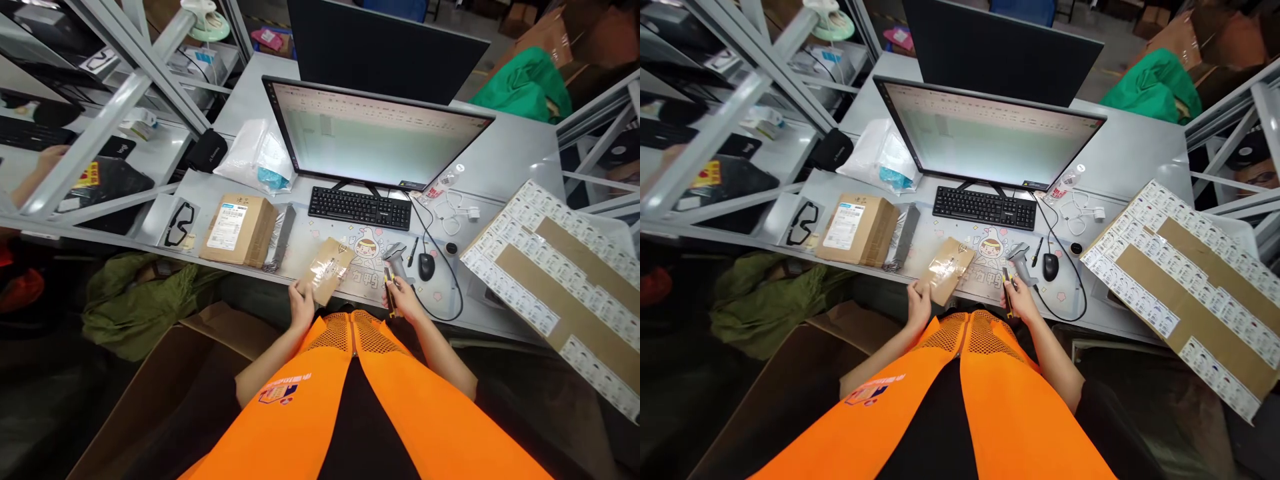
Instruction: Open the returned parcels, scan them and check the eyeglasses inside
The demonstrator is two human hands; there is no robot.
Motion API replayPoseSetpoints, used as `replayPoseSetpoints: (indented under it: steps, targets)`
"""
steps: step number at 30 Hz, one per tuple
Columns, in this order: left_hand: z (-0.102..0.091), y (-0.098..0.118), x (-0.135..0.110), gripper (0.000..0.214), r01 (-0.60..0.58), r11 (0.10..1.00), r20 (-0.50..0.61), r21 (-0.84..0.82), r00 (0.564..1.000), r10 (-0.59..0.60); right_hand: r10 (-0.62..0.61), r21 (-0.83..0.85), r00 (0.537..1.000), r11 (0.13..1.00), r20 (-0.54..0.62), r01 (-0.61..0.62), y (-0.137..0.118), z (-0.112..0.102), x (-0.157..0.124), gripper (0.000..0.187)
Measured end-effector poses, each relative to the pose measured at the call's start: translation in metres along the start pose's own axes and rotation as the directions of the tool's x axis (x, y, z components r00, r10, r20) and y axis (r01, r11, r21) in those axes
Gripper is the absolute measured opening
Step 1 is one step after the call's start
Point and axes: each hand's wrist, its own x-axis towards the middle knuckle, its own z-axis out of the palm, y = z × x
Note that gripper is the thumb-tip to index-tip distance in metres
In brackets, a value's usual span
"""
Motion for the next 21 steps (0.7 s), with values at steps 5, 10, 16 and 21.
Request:
replayPoseSetpoints:
  steps: [5,10,16,21]
  targets:
    - [-0.026,0.009,-0.04,0.036,-0.188,0.97,0.723,0.156,0.691,0.017,0.03,0.176,1.0,0.984,-0.005,-0.028,-0.011,0.017,0.01,0.034]
    - [-0.021,0.091,0.014,0.037,-0.548,0.837,0.633,0.014,0.653,0.417,-0.044,0.318,0.997,0.948,0.059,0.023,-0.014,0.027,0.001,0.051]
    - [0.023,0.126,0.066,0.069,-0.733,0.627,0.656,0.266,0.614,0.439,-0.104,0.482,0.993,0.874,0.054,0.066,0.005,0.032,-0.02,0.097]
    - [0.027,0.097,0.085,0.068,-0.678,0.625,0.644,0.387,0.684,0.343,-0.104,0.464,0.99,0.875,-0.095,0.136,0.023,0.031,0.007,0.116]
